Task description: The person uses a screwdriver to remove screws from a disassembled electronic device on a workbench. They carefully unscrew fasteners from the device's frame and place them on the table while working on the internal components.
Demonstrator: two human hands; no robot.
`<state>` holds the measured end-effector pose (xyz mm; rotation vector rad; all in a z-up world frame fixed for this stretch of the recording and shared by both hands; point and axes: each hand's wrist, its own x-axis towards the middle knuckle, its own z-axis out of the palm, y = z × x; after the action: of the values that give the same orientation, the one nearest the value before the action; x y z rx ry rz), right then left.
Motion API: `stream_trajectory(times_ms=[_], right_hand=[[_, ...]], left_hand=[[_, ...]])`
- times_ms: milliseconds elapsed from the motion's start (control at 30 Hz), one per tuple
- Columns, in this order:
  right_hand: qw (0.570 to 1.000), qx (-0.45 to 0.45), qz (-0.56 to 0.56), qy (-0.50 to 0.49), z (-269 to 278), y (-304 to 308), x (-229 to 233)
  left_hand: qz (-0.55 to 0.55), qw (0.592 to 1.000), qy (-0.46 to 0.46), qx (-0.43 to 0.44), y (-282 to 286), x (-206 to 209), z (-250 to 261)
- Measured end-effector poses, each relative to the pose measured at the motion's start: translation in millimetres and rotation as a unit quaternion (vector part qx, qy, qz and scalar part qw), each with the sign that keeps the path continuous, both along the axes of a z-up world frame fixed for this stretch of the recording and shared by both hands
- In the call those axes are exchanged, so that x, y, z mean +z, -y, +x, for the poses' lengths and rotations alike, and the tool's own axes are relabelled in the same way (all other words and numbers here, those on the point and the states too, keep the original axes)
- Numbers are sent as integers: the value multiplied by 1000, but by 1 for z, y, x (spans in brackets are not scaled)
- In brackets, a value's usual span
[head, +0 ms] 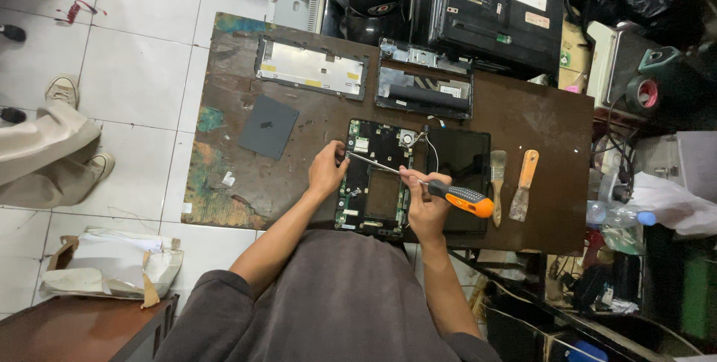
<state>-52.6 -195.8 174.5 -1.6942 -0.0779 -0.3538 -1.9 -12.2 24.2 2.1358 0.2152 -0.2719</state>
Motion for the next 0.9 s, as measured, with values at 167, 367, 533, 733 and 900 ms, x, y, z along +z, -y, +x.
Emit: stream_trajectory(times_ms=[167, 367, 533, 733, 900], right_hand=[[1000, 6, 1, 3, -1, -1, 0], [1000, 3, -5, 5, -2, 0, 2], [1000, 0, 5, 2, -3, 0, -1], [1000, -6, -5, 8, -3, -1, 0], [1000, -4, 0, 7, -3, 0, -1]], left_hand=[[-5, 1000, -6, -1, 0, 5, -2], [1, 1000, -21, -5, 0, 5, 0], [-4, 1000, -19, -5, 0, 7, -1], [-3, 1000, -11, -7, 0, 7, -1], [-2, 1000, -3, -5, 0, 1, -1]])
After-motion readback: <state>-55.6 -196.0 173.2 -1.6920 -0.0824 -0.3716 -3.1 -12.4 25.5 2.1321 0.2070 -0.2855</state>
